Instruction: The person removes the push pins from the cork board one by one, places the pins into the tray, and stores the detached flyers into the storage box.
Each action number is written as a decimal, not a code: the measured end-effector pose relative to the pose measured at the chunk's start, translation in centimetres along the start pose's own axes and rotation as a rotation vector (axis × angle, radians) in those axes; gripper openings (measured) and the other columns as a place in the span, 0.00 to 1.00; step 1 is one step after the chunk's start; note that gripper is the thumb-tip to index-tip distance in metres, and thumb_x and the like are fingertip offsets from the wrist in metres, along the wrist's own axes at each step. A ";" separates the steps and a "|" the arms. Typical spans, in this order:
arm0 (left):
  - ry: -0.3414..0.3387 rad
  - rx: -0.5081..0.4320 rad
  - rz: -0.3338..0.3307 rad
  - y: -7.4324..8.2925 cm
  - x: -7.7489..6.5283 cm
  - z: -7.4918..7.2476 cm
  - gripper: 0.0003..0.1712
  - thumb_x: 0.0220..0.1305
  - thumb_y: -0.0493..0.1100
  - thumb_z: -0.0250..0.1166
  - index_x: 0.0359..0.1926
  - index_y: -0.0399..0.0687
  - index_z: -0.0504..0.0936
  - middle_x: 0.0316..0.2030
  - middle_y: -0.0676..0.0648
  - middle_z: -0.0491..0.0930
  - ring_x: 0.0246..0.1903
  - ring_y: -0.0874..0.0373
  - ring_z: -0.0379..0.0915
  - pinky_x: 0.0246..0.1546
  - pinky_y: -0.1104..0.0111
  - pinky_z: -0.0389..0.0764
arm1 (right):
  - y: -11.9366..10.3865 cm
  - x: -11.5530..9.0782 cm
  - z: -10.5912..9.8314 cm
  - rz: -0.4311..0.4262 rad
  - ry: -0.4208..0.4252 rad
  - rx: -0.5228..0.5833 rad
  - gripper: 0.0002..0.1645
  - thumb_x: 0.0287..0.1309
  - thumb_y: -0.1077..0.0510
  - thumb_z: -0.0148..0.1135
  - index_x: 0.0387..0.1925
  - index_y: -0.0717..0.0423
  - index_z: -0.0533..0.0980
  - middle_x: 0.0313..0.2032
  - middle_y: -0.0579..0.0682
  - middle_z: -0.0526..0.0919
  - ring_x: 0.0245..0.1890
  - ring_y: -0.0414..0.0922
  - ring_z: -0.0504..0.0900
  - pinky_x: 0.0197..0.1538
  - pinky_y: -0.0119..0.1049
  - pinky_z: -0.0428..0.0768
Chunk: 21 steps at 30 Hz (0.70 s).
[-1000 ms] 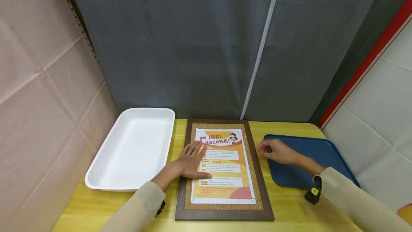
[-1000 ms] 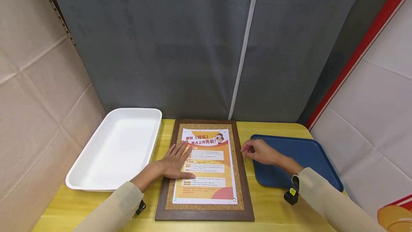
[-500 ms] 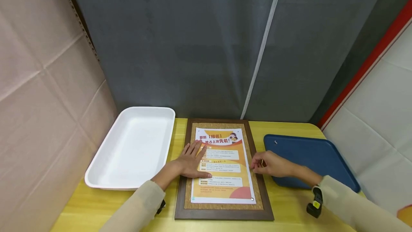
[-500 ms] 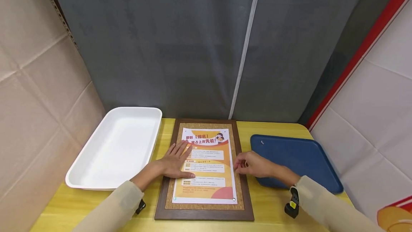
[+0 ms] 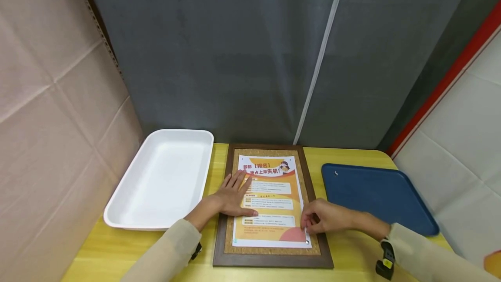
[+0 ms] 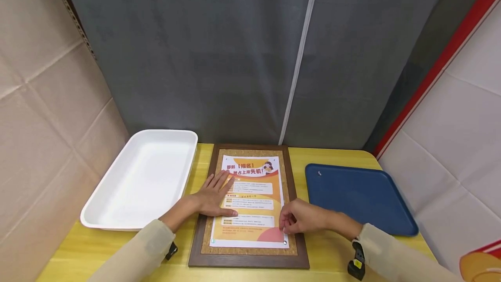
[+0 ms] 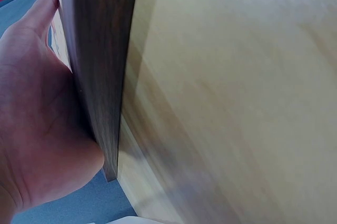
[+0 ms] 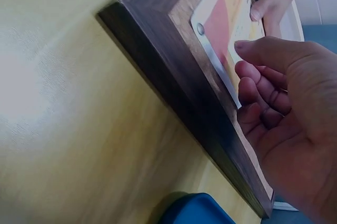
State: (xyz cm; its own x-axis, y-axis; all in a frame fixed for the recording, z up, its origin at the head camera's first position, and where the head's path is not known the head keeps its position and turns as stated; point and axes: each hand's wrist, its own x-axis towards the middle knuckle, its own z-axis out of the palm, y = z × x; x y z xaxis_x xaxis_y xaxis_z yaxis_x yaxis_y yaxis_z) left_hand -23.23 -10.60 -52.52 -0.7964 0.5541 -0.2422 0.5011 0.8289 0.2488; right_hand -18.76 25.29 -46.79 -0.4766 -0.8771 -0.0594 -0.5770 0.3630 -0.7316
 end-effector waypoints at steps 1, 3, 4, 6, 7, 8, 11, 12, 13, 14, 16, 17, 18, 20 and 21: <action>0.000 0.003 0.000 0.0 0.0 0.0 0.73 0.61 0.87 0.53 0.86 0.51 0.31 0.85 0.42 0.24 0.83 0.46 0.15 0.81 0.44 0.27 | -0.1 0.0 0.1 -0.005 -0.009 -0.006 0.04 0.63 0.65 0.74 0.37 0.54 0.86 0.28 0.37 0.82 0.29 0.25 0.74 0.29 0.24 0.78; 0.003 0.005 0.001 0.0 0.0 0.0 0.73 0.60 0.87 0.53 0.86 0.51 0.32 0.85 0.43 0.24 0.83 0.46 0.16 0.81 0.44 0.27 | -0.3 -0.1 0.2 0.000 -0.023 -0.012 0.04 0.63 0.64 0.74 0.37 0.54 0.86 0.28 0.37 0.81 0.29 0.25 0.74 0.29 0.24 0.77; 0.004 0.006 0.001 0.0 0.0 0.0 0.73 0.60 0.87 0.53 0.86 0.51 0.31 0.85 0.43 0.24 0.83 0.46 0.15 0.81 0.44 0.27 | -0.3 -0.2 0.2 0.001 -0.028 -0.013 0.04 0.63 0.64 0.75 0.37 0.54 0.86 0.28 0.37 0.81 0.29 0.25 0.74 0.29 0.24 0.77; 0.006 0.008 0.001 0.0 0.1 0.0 0.73 0.60 0.87 0.54 0.86 0.51 0.31 0.85 0.43 0.23 0.83 0.46 0.15 0.81 0.44 0.27 | -0.4 -0.2 0.3 0.003 -0.035 -0.013 0.04 0.63 0.63 0.75 0.37 0.53 0.86 0.28 0.37 0.81 0.28 0.24 0.74 0.29 0.23 0.77; 0.006 0.008 0.001 -0.1 0.1 0.0 0.73 0.60 0.87 0.54 0.86 0.51 0.31 0.85 0.43 0.23 0.83 0.46 0.15 0.81 0.44 0.27 | -0.4 -0.3 0.3 0.001 -0.038 -0.013 0.04 0.63 0.63 0.75 0.37 0.53 0.86 0.28 0.38 0.81 0.28 0.24 0.74 0.28 0.24 0.77; 0.007 0.007 0.002 -0.1 0.1 0.0 0.73 0.60 0.87 0.53 0.86 0.51 0.31 0.85 0.43 0.23 0.83 0.46 0.15 0.81 0.44 0.27 | -0.4 -0.3 0.3 0.006 -0.040 -0.010 0.04 0.63 0.63 0.75 0.37 0.52 0.85 0.28 0.38 0.82 0.28 0.24 0.74 0.29 0.23 0.77; 0.008 0.002 0.004 -0.2 0.1 0.1 0.73 0.60 0.88 0.52 0.86 0.51 0.31 0.85 0.42 0.23 0.83 0.45 0.15 0.81 0.44 0.27 | -0.3 -0.4 0.6 -0.011 -0.047 -0.015 0.05 0.62 0.63 0.75 0.36 0.52 0.85 0.28 0.39 0.82 0.28 0.24 0.75 0.28 0.23 0.78; 0.009 0.001 0.005 -0.2 0.2 0.2 0.73 0.60 0.88 0.52 0.86 0.51 0.31 0.85 0.42 0.24 0.83 0.45 0.16 0.81 0.44 0.27 | -0.3 -0.4 0.6 -0.020 -0.049 -0.021 0.05 0.62 0.64 0.75 0.36 0.52 0.85 0.28 0.40 0.83 0.28 0.24 0.75 0.28 0.23 0.78; 0.010 0.000 0.007 -0.2 0.2 0.2 0.73 0.60 0.89 0.51 0.86 0.51 0.31 0.85 0.42 0.24 0.83 0.45 0.16 0.81 0.44 0.27 | -0.3 -0.4 0.7 -0.027 -0.051 -0.025 0.05 0.62 0.64 0.75 0.36 0.52 0.85 0.28 0.40 0.83 0.29 0.24 0.75 0.28 0.23 0.78; 0.010 0.000 0.007 -0.2 0.2 0.2 0.74 0.59 0.89 0.51 0.86 0.51 0.32 0.85 0.42 0.24 0.83 0.45 0.16 0.81 0.44 0.27 | -0.2 -0.4 0.8 -0.034 -0.054 -0.031 0.05 0.62 0.64 0.75 0.36 0.52 0.85 0.28 0.41 0.83 0.29 0.24 0.74 0.28 0.23 0.78; 0.009 0.002 0.009 -0.1 0.1 0.1 0.74 0.59 0.89 0.51 0.86 0.50 0.32 0.85 0.41 0.24 0.83 0.45 0.16 0.81 0.44 0.27 | -0.1 -0.4 1.1 -0.046 -0.059 -0.041 0.05 0.62 0.64 0.75 0.36 0.53 0.85 0.28 0.42 0.83 0.29 0.23 0.74 0.28 0.22 0.78; 0.007 0.005 0.009 -0.1 0.0 0.0 0.74 0.59 0.90 0.50 0.86 0.50 0.32 0.85 0.41 0.25 0.84 0.44 0.17 0.81 0.44 0.27 | -0.1 -0.4 1.2 -0.054 -0.059 -0.051 0.05 0.62 0.64 0.75 0.36 0.53 0.85 0.28 0.42 0.83 0.29 0.23 0.74 0.28 0.22 0.77; 0.006 0.005 0.009 0.0 -0.1 -0.1 0.74 0.59 0.90 0.50 0.86 0.50 0.32 0.85 0.41 0.25 0.84 0.44 0.17 0.81 0.44 0.27 | -0.1 -0.4 1.2 -0.058 -0.059 -0.058 0.05 0.62 0.64 0.75 0.35 0.52 0.85 0.28 0.42 0.83 0.29 0.23 0.74 0.28 0.21 0.77; 0.006 0.004 0.013 0.1 -0.2 -0.2 0.74 0.59 0.90 0.50 0.87 0.49 0.33 0.85 0.40 0.26 0.84 0.43 0.18 0.81 0.44 0.28 | -0.1 -0.5 1.4 -0.065 -0.056 -0.072 0.05 0.61 0.64 0.75 0.35 0.52 0.85 0.27 0.42 0.82 0.28 0.22 0.73 0.28 0.21 0.77; 0.007 0.003 0.014 0.3 -0.4 -0.4 0.75 0.58 0.90 0.50 0.87 0.48 0.33 0.85 0.39 0.27 0.84 0.43 0.19 0.81 0.44 0.29 | -0.1 -0.5 1.4 -0.067 -0.053 -0.077 0.06 0.61 0.64 0.75 0.34 0.52 0.85 0.27 0.42 0.82 0.28 0.22 0.73 0.28 0.20 0.77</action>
State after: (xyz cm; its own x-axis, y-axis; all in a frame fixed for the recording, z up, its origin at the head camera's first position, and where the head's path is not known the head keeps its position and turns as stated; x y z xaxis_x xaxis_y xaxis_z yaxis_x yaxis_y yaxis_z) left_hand -22.92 -10.62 -51.95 -0.7914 0.5654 -0.2325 0.5134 0.8212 0.2492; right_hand -17.54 25.23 -47.68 -0.4006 -0.9149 -0.0490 -0.6568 0.3241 -0.6808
